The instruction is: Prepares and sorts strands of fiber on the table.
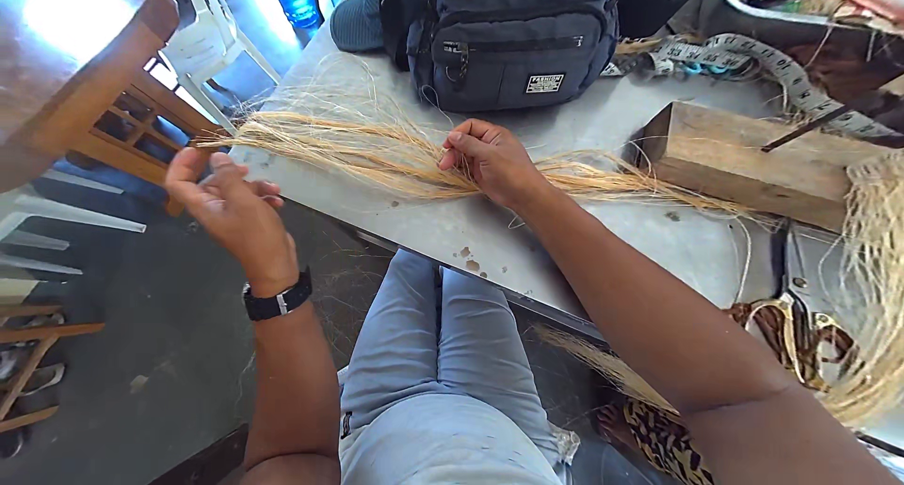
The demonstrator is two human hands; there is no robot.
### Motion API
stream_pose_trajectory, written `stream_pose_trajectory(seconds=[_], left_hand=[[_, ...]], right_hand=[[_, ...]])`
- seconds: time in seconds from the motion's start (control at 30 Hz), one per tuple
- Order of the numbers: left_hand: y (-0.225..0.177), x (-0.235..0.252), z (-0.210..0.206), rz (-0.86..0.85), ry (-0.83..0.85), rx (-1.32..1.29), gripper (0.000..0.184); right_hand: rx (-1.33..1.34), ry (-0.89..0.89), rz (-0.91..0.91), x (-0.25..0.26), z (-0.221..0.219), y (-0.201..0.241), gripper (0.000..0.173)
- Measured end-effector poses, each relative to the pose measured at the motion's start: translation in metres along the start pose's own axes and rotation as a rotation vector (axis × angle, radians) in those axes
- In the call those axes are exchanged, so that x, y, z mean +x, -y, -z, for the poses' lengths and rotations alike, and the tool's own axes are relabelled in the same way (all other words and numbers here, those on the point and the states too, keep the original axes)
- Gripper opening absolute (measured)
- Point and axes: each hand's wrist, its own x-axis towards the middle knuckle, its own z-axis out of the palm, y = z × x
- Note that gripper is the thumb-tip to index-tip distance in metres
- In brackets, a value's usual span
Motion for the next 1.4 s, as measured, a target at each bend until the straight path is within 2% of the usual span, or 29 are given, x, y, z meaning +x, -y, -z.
stream_pose_trajectory(seconds=[0.07,0.1,0.13,0.27,0.3,0.37,0.5,0.67,0.77,0.8,0.9,1.13,1.4], left_hand=[[-0.001,0.006,0.010,-0.183,-0.068,0.149,0.038],[-0.004,0.006,0.010,-0.290,-0.036,0.226,0.031],[-0.010,0.005,0.008,-0.368,0.063,0.284,0.026],[-0.029,-0.002,-0.037,-0.475,0.683,0.434,0.023],[-0.026,-0.002,-0.052,-0.505,0.780,0.460,0.022],[-0.014,-0.001,-0.080,-0.525,0.867,0.536,0.024],[-0.010,0.002,-0.108,-0.491,0.900,0.731,0.021],[-0.021,0.010,-0.102,-0.552,0.894,0.719,0.019],[-0.031,0.019,-0.096,-0.588,0.906,0.723,0.018],[-0.033,0.023,-0.095,-0.594,0.919,0.727,0.018],[-0.036,0.031,-0.092,-0.603,0.974,0.724,0.017],[-0.034,0.030,-0.078,-0.594,1.180,0.797,0.015],[-0.033,0.021,-0.058,-0.538,1.165,0.813,0.019]], right_hand=[[-0.007,-0.006,-0.001,0.000,0.000,0.000,0.018],[-0.018,-0.007,-0.004,0.000,0.000,0.000,0.018],[-0.030,-0.005,-0.006,0.000,0.000,0.000,0.018],[-0.056,0.007,0.008,0.001,0.000,-0.001,0.019],[-0.063,0.010,0.016,0.000,0.000,-0.001,0.019],[-0.073,0.018,0.027,0.000,0.001,-0.002,0.018],[-0.091,0.022,0.039,0.001,0.001,-0.002,0.019],[-0.096,-0.022,0.027,0.001,-0.001,-0.002,0.016],[-0.187,0.011,0.124,0.001,-0.004,-0.004,0.035],[-0.228,0.033,0.174,0.001,-0.003,-0.007,0.033],[-0.300,0.081,0.252,0.002,-0.004,-0.013,0.012],[-0.290,0.061,0.230,0.000,-0.003,-0.010,0.015],[-0.284,0.061,0.206,0.000,-0.002,-0.010,0.014]])
